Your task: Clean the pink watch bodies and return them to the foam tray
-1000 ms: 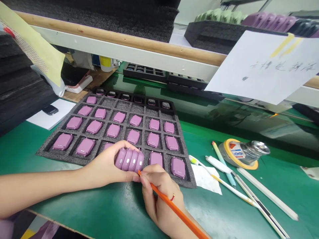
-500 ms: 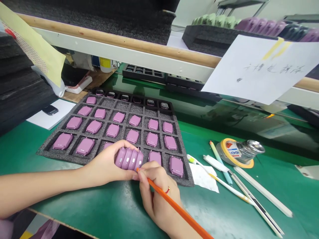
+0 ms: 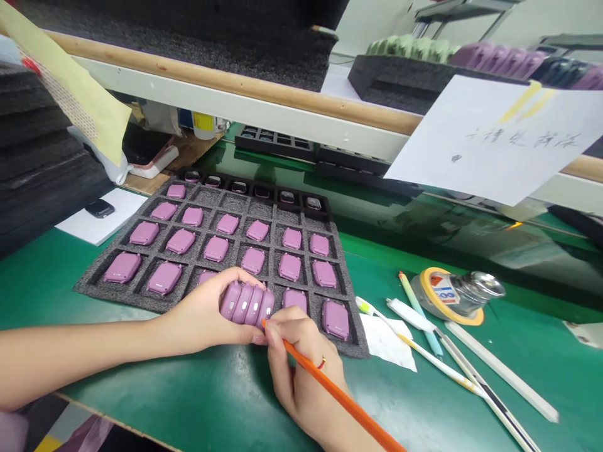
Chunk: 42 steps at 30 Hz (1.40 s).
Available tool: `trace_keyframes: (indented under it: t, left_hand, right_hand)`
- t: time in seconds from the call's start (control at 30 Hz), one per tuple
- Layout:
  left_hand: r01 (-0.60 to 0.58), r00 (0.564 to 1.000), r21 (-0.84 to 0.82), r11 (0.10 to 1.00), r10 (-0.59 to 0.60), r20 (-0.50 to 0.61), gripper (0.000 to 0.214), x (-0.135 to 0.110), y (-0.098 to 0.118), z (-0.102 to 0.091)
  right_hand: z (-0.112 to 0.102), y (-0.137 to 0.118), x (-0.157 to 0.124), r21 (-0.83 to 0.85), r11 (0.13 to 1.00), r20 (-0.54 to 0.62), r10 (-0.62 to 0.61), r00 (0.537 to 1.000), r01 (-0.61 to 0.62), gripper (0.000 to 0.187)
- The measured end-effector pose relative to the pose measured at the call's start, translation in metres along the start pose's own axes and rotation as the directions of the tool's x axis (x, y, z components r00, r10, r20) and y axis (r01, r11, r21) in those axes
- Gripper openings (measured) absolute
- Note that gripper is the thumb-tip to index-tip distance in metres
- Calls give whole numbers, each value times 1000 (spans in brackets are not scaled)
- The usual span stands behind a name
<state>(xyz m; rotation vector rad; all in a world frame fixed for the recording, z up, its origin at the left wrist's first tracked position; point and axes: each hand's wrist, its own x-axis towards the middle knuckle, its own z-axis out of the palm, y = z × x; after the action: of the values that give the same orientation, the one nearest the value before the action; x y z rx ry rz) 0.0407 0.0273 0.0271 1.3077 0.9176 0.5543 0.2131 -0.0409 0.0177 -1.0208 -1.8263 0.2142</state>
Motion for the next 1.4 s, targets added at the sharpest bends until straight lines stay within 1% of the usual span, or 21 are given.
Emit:
trace_keyframes:
  t: [0.17,0.3,0.47,0.7,0.9,1.03,1.17,1.3,1.4]
  left_hand:
    - [-20,1000,12,1000,20,12,59,-1,-4,0]
    - [-47,999,-5,999,47,23,55,-1,-6,1]
    - [-62,997,-24,998,63,43,51,0,-7,1]
    - [-62,997,33,998,61,43,53,-1,-7,-1]
    - [-53,998,26,998,52,39,56,-1,-6,-1]
    - [-26,999,3,1000,26,45,54,-2,-4,0]
    - [-55,997,7,998,54,50,55,0,-7,0]
    - [-61,997,42,997,60,45,55,1,-9,0]
    - [-63,997,26,998,62,55,54,1,-10,0]
  right_hand:
    - [2,-4,5,58,998,23,34,999,-35,12]
    - [5,-7,9,32,997,47,63,997,-64,14]
    - [6,-7,11,-30,999,85,47,995,-44,13]
    - [7,-7,11,8,998,115,65,991,-66,15]
    - [6,-5,11,24,996,124,82,989,-86,15]
    - [7,-4,11,4,999,106,53,993,-54,14]
    - [7,-3,10,28,999,135,36,990,-41,14]
    - [7,-2,10,31,999,108,24,994,-27,14]
    - [7,-2,10,46,998,148,35,988,-42,13]
